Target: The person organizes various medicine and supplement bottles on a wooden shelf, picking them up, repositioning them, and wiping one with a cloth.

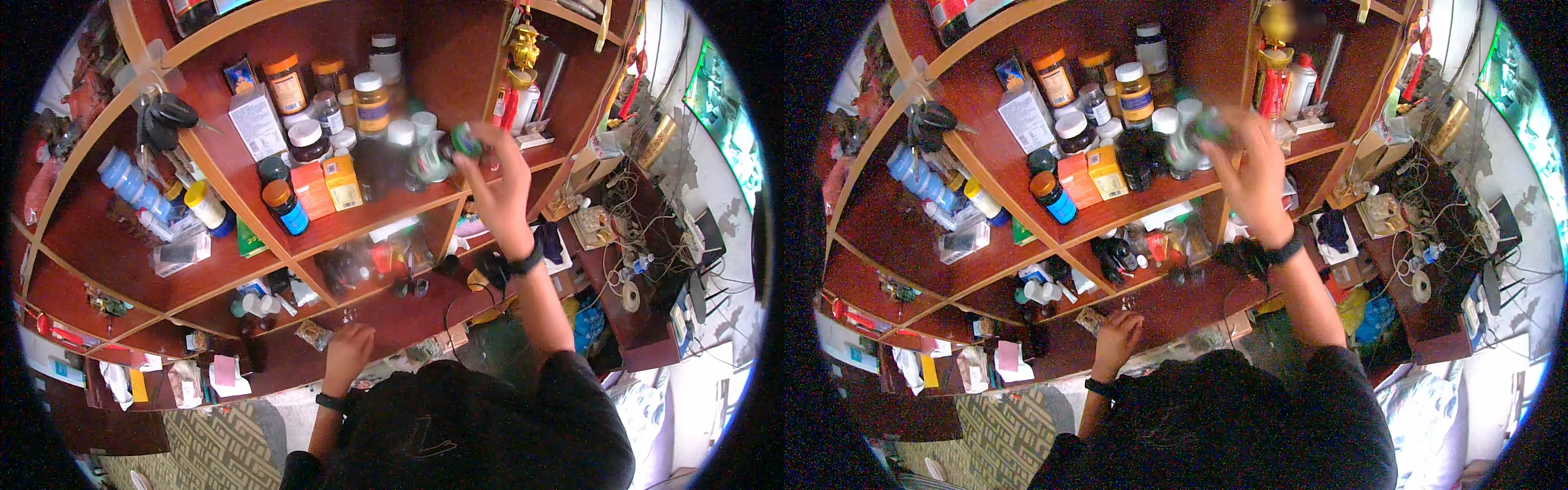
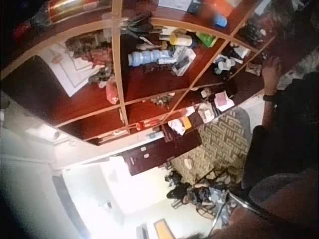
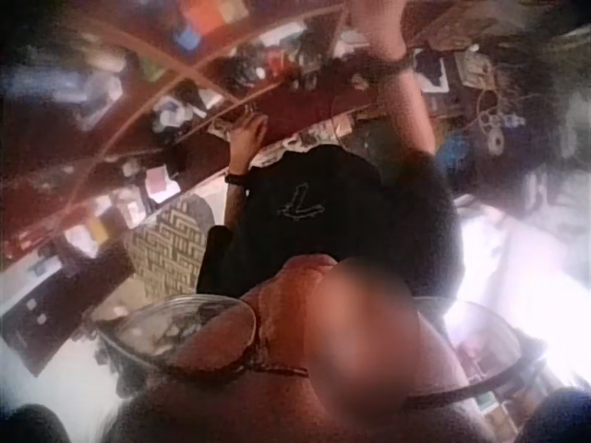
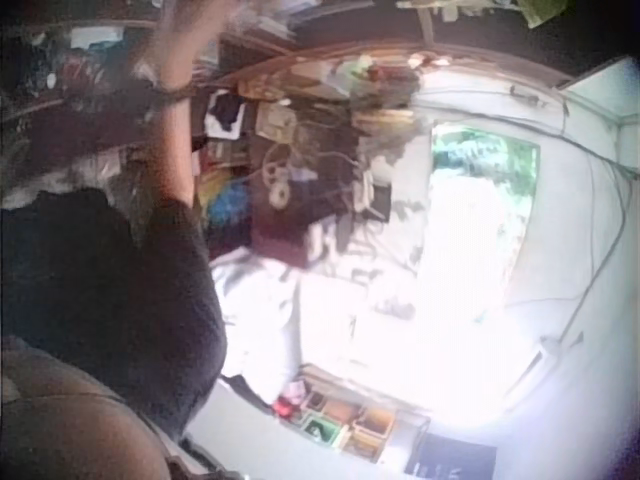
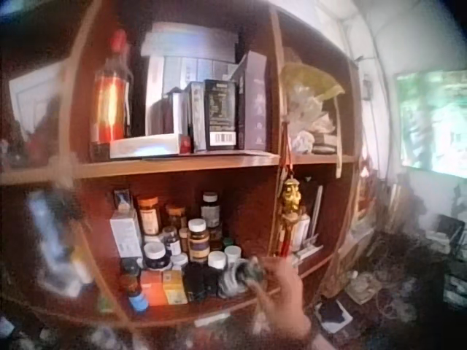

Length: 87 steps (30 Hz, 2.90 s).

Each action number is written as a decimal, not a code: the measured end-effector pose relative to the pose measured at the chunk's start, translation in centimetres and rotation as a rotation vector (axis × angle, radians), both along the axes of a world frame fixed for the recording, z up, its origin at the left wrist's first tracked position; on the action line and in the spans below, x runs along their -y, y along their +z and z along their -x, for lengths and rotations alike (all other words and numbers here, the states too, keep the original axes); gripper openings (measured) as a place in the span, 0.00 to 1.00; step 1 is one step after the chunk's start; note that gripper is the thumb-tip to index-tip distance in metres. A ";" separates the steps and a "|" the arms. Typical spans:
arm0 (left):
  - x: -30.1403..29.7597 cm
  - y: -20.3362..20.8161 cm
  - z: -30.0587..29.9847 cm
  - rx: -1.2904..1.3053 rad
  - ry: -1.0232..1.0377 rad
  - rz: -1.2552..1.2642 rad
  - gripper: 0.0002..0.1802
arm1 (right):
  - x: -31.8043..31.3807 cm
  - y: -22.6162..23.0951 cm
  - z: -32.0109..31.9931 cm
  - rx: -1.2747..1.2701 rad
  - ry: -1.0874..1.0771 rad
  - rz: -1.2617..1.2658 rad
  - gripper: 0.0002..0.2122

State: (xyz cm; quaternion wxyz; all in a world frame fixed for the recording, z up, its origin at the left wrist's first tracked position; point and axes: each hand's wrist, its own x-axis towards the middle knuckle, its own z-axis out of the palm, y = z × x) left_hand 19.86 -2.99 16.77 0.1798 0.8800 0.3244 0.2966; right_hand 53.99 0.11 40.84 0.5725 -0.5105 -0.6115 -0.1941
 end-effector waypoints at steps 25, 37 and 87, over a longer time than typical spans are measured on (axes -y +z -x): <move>-0.5 1.7 0.3 -0.067 0.010 -0.045 0.11 | -20.0 -0.3 -5.6 0.274 -0.006 -0.002 0.27; -4.5 -4.5 -6.7 0.116 -0.037 0.286 0.14 | 3.6 -30.8 1.2 -0.488 0.018 0.584 0.17; -2.0 -8.2 -5.6 0.163 0.113 0.914 0.27 | 7.1 -25.2 1.3 -0.611 -0.010 0.272 0.33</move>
